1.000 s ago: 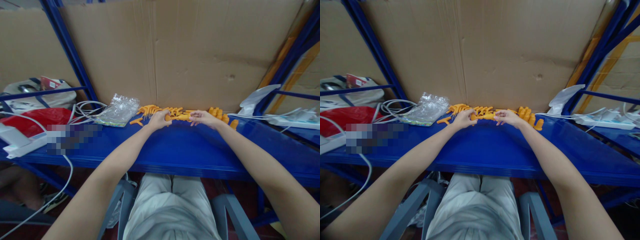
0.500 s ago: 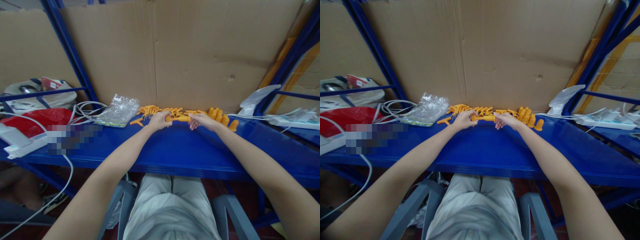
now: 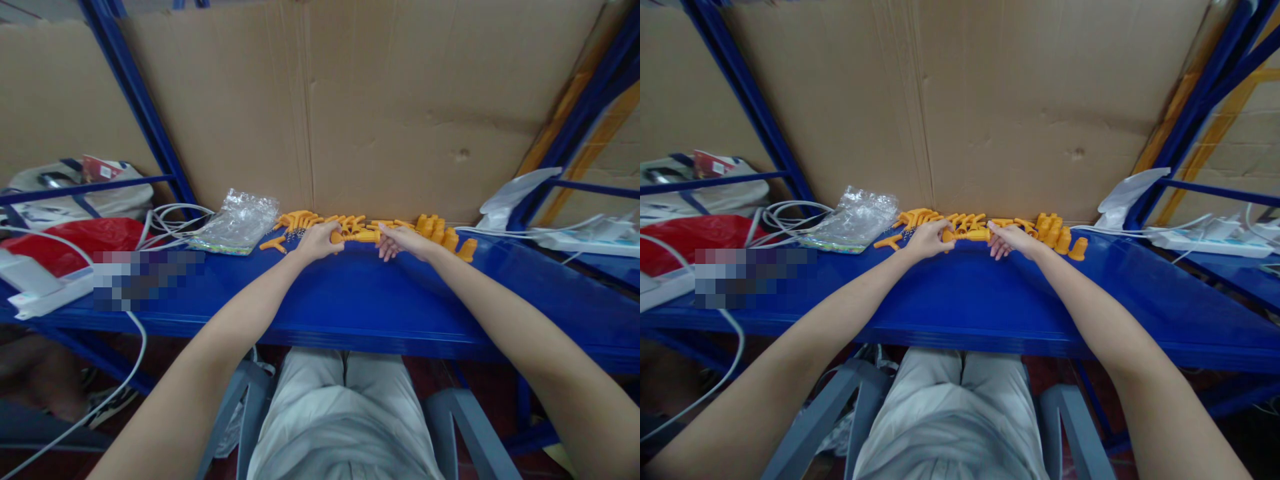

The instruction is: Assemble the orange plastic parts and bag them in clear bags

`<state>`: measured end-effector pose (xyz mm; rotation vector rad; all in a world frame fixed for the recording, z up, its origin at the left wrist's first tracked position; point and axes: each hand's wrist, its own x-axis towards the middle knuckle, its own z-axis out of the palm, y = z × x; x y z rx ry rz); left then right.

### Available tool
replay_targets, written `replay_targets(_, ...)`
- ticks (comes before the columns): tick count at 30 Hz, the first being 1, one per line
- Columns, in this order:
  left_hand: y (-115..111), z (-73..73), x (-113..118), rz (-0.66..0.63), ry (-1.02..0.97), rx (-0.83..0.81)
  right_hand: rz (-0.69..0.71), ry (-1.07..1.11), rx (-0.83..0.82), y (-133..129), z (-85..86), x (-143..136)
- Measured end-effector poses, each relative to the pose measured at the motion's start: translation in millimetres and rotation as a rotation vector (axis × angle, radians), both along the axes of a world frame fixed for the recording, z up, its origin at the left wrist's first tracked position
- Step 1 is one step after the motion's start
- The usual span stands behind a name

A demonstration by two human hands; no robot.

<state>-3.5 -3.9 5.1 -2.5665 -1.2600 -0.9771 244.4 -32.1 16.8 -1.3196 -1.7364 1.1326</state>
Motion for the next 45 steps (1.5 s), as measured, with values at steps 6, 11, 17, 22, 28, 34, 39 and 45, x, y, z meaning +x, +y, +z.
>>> replay_targets(6,2.4,-0.1,-1.0,-0.011,-0.007,-0.003,0.049,0.051,0.121,-1.5,0.3,6.6)
replay_targets(11,2.2,-0.4,-0.3,0.008,-0.025,-0.011,0.03,0.076,0.191,4.1,-1.3,6.4)
replay_targets(17,5.2,-3.5,-1.5,-0.001,-0.123,-0.021,-0.293,0.006,0.446,21.7,4.1,25.7)
replay_targets(22,11.7,-6.9,-3.1,-0.017,-0.084,-0.02,-0.667,-0.261,0.616,35.9,1.2,56.1)
replay_targets(28,13.7,-8.0,-2.4,-0.028,-0.026,-0.02,-0.865,-0.599,0.505,29.6,-2.6,58.8)
replay_targets(34,12.0,-6.8,-2.4,-0.026,0.009,-0.04,-0.835,-0.84,0.415,24.3,-4.5,41.2)
replay_targets(39,11.4,-6.2,-2.2,-0.03,-0.007,-0.051,-0.765,-0.985,0.39,22.6,-9.3,37.7)
replay_targets(45,10.6,-5.8,-2.1,-0.029,0.014,-0.056,-0.749,-1.01,0.361,19.1,-10.1,36.9)
